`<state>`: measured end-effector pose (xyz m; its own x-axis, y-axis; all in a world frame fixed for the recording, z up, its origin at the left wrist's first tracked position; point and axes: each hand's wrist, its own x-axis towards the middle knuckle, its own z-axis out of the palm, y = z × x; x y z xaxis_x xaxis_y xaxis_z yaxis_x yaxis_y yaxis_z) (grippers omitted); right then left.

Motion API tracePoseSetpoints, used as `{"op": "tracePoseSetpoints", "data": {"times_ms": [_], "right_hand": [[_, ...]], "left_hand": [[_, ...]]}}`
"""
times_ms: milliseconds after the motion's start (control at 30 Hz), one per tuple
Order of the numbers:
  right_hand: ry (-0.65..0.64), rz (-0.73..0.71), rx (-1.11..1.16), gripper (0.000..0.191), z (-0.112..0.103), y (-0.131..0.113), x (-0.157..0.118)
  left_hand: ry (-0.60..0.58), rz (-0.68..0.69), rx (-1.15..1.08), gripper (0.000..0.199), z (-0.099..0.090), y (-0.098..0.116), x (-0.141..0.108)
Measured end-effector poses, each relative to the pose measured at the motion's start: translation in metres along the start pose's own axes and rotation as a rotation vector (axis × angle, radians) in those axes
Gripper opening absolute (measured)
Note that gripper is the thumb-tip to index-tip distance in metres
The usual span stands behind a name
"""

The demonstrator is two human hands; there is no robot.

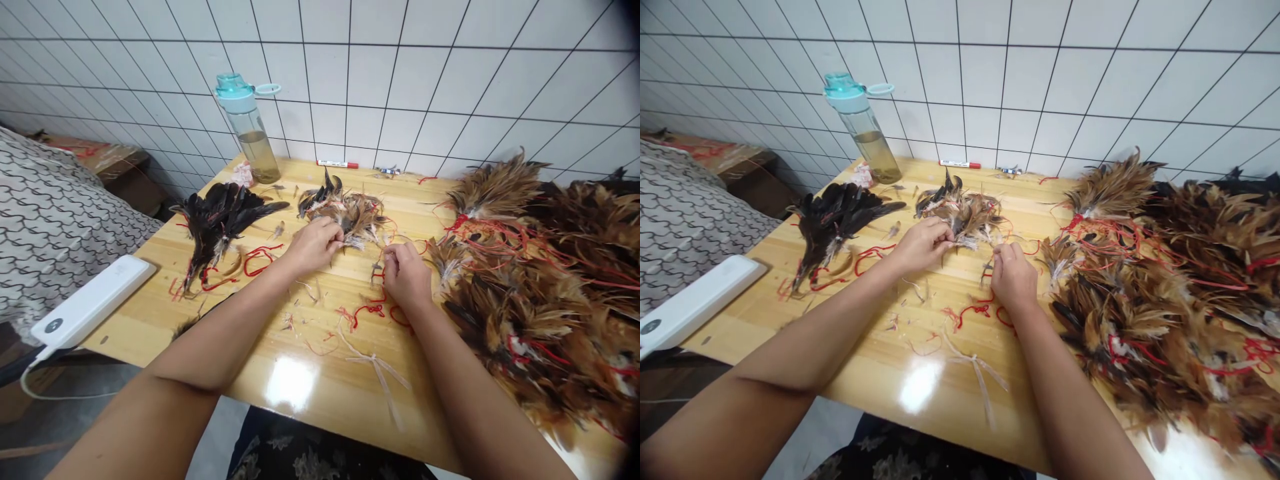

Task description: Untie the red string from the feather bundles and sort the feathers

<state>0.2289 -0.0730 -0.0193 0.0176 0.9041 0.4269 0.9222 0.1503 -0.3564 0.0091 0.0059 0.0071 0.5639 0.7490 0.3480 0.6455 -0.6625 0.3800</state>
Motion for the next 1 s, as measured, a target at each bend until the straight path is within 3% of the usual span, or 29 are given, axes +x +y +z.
{"op": "tracePoseSetpoints", "data": {"times_ms": [200,333,567,700,800,900,1000], "right_hand": [[-0.055,-0.015,-0.027,0.019,-0.001,-0.009,-0.002],[-0.063,-0.003,-0.054,0.02,0.001,-0.015,-0.004],[-0.061,-0.053,-0.123,0.03,0.005,-0.021,0.005],[-0.023,-0.115,-0.121,0.038,0.004,-0.022,0.005],[-0.023,-0.139,-0.122,0.033,0.004,-0.02,0.002],[-0.042,-0.099,-0.079,0.03,0.005,-0.019,0.0],[-0.028,0.04,0.142,0.028,0.007,-0.018,0.002]], "left_hand": [[0.03,0.11,0.167,0.015,0.015,0.007,-0.001],[0.038,0.096,0.234,0.015,0.021,0.012,0.001],[0.143,0.204,0.126,0.022,0.01,0.015,0.001],[0.15,0.249,0.194,0.024,0.008,0.019,0.001],[0.127,0.281,0.195,0.024,0.01,0.025,0.002],[0.115,0.313,0.147,0.023,0.012,0.029,0.002],[0.199,0.277,0.086,0.021,0.013,0.029,0.001]]}}
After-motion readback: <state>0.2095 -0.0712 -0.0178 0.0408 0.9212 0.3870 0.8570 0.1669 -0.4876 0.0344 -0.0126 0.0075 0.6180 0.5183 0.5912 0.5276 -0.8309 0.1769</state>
